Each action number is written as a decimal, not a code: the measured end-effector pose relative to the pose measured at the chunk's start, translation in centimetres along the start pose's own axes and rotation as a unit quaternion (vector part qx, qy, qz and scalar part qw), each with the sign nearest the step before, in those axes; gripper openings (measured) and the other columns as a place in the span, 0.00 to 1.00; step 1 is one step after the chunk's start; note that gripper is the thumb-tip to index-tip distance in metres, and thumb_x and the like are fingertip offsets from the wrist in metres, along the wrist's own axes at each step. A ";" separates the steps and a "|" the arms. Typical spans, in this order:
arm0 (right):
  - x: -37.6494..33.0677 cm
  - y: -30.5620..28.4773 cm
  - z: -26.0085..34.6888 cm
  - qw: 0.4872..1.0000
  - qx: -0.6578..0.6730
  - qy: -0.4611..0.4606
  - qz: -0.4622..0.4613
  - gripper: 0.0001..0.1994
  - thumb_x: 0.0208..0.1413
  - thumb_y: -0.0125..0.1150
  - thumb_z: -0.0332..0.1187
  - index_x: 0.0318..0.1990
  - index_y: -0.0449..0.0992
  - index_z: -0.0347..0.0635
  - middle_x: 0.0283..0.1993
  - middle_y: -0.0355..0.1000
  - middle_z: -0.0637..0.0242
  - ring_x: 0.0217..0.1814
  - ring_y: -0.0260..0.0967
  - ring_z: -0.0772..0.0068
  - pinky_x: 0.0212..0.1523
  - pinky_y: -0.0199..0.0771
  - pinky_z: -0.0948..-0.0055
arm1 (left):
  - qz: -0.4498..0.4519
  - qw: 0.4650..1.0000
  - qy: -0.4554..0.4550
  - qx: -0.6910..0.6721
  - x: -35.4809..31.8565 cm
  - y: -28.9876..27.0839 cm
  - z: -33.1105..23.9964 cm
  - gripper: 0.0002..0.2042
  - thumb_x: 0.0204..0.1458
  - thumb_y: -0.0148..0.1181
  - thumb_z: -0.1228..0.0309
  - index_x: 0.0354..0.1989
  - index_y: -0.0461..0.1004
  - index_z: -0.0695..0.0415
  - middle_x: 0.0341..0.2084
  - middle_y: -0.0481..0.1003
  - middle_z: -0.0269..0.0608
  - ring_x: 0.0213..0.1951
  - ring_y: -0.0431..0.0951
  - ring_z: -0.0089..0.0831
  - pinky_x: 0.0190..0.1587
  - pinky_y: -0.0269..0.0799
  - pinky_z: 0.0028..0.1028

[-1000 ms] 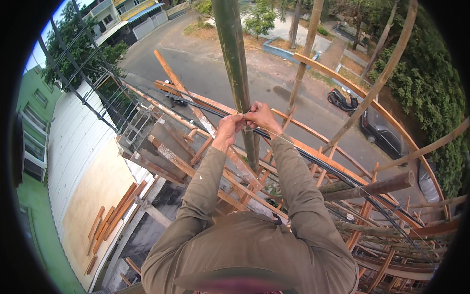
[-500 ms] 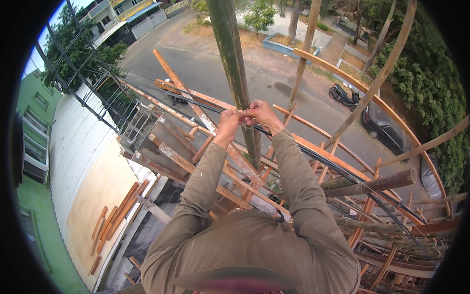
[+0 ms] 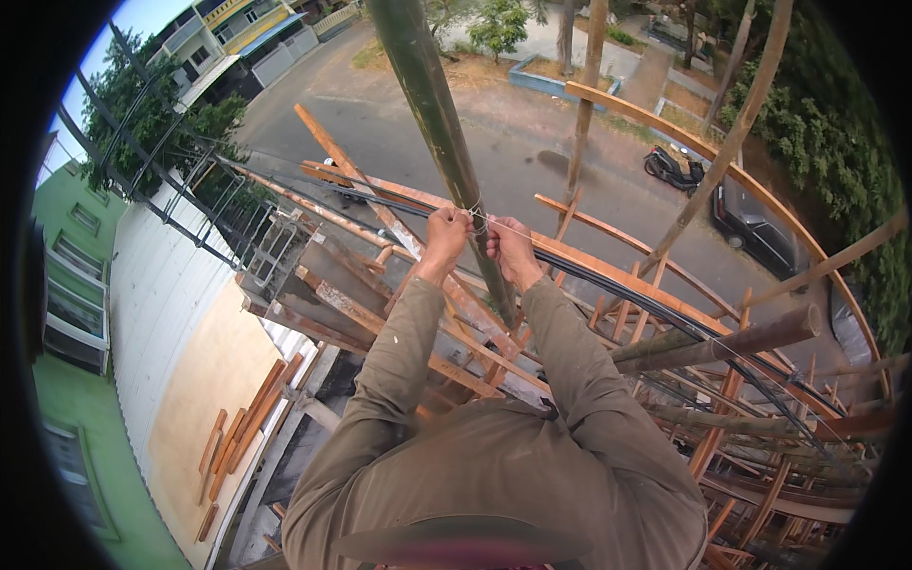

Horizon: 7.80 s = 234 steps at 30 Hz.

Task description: The person climbs a bamboo scaffolding structure and ties bamboo poles together using string. They move along the scaffolding, secure poles with knots, and adjust the structure while working at height.

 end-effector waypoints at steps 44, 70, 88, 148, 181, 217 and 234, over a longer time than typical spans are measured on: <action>-1.1 4.6 0.4 0.985 -0.067 -0.162 0.002 0.09 0.67 0.55 0.35 0.48 0.72 0.39 0.37 0.71 0.71 0.34 0.67 0.82 0.27 0.73 0.79 | 0.033 0.998 0.006 0.056 -0.1 -1.2 -2.8 0.12 0.55 0.63 0.70 0.24 0.76 0.67 0.20 0.77 0.40 0.23 0.74 0.24 0.25 0.68 0.30; 0.2 7.9 -5.5 0.979 0.181 0.060 0.073 0.12 0.69 0.48 0.37 0.52 0.73 0.43 0.49 0.76 0.66 0.49 0.75 0.71 0.50 0.79 0.66 | -0.037 0.997 0.034 0.052 -1.0 -2.0 -3.0 0.11 0.55 0.65 0.72 0.24 0.76 0.63 0.18 0.72 0.31 0.20 0.67 0.19 0.21 0.61 0.25; 2.4 9.5 -7.9 0.959 0.248 0.106 0.091 0.09 0.70 0.47 0.39 0.45 0.72 0.47 0.40 0.73 0.69 0.38 0.70 0.75 0.35 0.70 0.71 | 0.130 0.978 0.019 0.162 1.2 -1.9 -3.9 0.15 0.59 0.62 0.67 0.25 0.74 0.65 0.17 0.73 0.41 0.18 0.71 0.26 0.19 0.65 0.31; -16.4 3.2 11.9 0.521 -0.754 -0.378 -0.129 0.08 0.59 0.59 0.24 0.45 0.76 0.34 0.44 0.70 0.57 0.49 0.69 0.59 0.54 0.68 0.62 | 0.140 0.916 0.192 -0.323 1.1 -0.5 -0.4 0.34 0.48 0.74 0.58 0.62 0.71 0.59 0.59 0.73 0.48 0.62 0.71 0.38 0.67 0.62 0.38; -9.7 4.5 11.1 0.533 -0.772 -0.309 -0.156 0.07 0.62 0.65 0.30 0.39 0.80 0.35 0.35 0.75 0.68 0.34 0.67 0.80 0.37 0.69 0.77 | 0.155 0.893 0.199 -0.373 2.4 1.4 1.0 0.31 0.53 0.69 0.49 0.61 0.74 0.55 0.54 0.77 0.48 0.58 0.75 0.39 0.63 0.66 0.38; -28.6 -6.6 15.8 0.379 -0.737 -0.383 -0.408 0.23 0.50 0.69 0.28 0.56 0.75 0.44 0.55 0.70 0.57 0.61 0.63 0.52 0.62 0.59 0.53 | 0.299 0.929 0.125 -0.179 3.9 1.4 -0.7 0.25 0.58 0.67 0.69 0.61 0.69 0.64 0.53 0.74 0.42 0.53 0.74 0.29 0.53 0.73 0.30; -36.0 -15.3 19.9 0.314 -0.753 -0.409 -0.408 0.07 0.49 0.71 0.31 0.36 0.82 0.48 0.40 0.76 0.69 0.56 0.69 0.60 0.56 0.63 0.55 | 0.259 0.947 0.185 -0.048 4.4 0.2 -1.0 0.21 0.64 0.60 0.64 0.58 0.69 0.65 0.51 0.74 0.41 0.53 0.70 0.28 0.59 0.63 0.30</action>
Point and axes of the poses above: each hand's wrist, its own x-axis towards the middle knuckle, its own y-axis out of the palm, z = x × y, the point moved 10 cm from there along x, towards the middle knuckle
